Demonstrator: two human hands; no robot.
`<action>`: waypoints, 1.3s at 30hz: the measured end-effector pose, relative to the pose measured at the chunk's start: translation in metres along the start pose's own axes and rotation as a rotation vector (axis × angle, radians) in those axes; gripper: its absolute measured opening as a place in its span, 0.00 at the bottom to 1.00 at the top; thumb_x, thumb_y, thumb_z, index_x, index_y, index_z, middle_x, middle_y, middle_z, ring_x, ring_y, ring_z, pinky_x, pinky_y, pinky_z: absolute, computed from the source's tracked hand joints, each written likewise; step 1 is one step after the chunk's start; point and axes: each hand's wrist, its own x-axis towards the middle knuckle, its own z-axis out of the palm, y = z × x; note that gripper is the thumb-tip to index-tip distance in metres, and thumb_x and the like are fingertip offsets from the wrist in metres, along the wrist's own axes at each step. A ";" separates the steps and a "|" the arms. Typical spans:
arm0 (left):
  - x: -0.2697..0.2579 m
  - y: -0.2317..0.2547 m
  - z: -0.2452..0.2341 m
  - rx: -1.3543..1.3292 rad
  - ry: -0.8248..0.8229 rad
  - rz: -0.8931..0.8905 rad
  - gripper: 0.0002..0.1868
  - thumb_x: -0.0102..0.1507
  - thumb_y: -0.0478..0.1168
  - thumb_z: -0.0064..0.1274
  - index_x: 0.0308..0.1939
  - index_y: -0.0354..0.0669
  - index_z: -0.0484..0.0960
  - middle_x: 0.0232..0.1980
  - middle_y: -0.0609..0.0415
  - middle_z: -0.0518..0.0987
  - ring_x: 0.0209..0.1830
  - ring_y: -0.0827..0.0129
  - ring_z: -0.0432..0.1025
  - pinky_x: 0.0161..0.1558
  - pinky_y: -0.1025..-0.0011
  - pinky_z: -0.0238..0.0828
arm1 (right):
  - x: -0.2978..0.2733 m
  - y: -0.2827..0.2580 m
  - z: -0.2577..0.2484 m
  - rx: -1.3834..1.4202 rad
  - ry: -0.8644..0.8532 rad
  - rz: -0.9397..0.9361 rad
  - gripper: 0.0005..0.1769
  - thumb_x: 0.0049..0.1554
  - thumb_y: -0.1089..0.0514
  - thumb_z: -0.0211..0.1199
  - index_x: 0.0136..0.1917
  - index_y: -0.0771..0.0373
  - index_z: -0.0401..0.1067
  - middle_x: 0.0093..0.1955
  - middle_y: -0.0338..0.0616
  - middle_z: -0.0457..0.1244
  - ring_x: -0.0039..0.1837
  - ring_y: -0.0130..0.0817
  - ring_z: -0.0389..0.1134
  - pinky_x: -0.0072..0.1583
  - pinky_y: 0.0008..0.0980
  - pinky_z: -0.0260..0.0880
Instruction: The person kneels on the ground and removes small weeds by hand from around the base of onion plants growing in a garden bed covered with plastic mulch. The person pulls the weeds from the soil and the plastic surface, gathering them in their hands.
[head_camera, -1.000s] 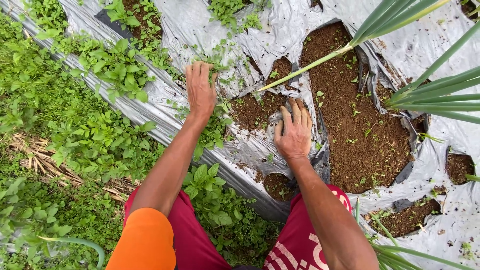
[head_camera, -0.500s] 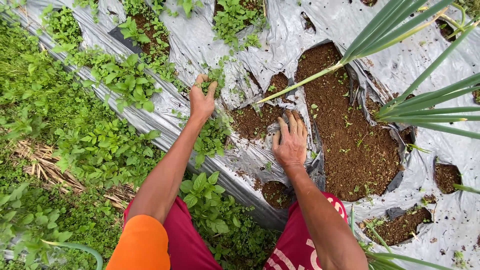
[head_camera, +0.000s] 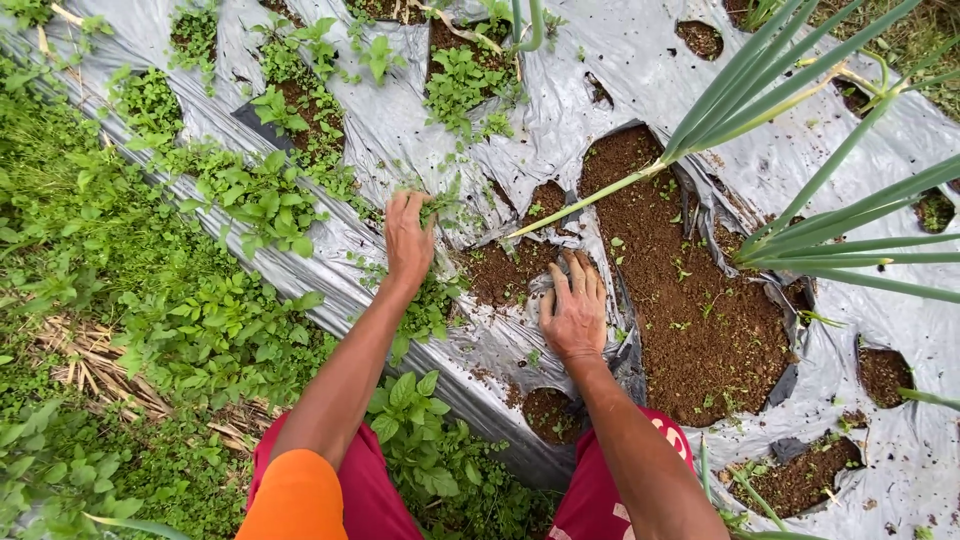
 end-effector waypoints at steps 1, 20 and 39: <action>0.002 -0.013 0.011 0.011 0.015 0.005 0.14 0.65 0.29 0.57 0.52 0.48 0.80 0.53 0.50 0.74 0.59 0.58 0.71 0.61 0.55 0.70 | 0.000 0.000 0.001 -0.013 -0.020 0.013 0.25 0.57 0.51 0.52 0.67 0.47 0.72 0.69 0.47 0.62 0.70 0.49 0.64 0.69 0.48 0.61; -0.037 -0.009 -0.052 -0.016 -0.196 -0.236 0.17 0.68 0.41 0.57 0.59 0.41 0.76 0.63 0.37 0.73 0.64 0.47 0.71 0.62 0.50 0.71 | -0.005 0.002 -0.003 -0.039 0.101 -0.117 0.23 0.56 0.52 0.55 0.64 0.52 0.73 0.70 0.49 0.62 0.71 0.49 0.63 0.69 0.48 0.61; -0.045 -0.063 -0.041 -0.425 0.171 -0.349 0.10 0.62 0.42 0.62 0.45 0.51 0.80 0.72 0.44 0.72 0.76 0.44 0.61 0.73 0.34 0.47 | -0.010 -0.116 0.030 0.289 -0.014 -0.321 0.21 0.69 0.50 0.50 0.69 0.62 0.65 0.68 0.52 0.61 0.66 0.43 0.60 0.64 0.44 0.67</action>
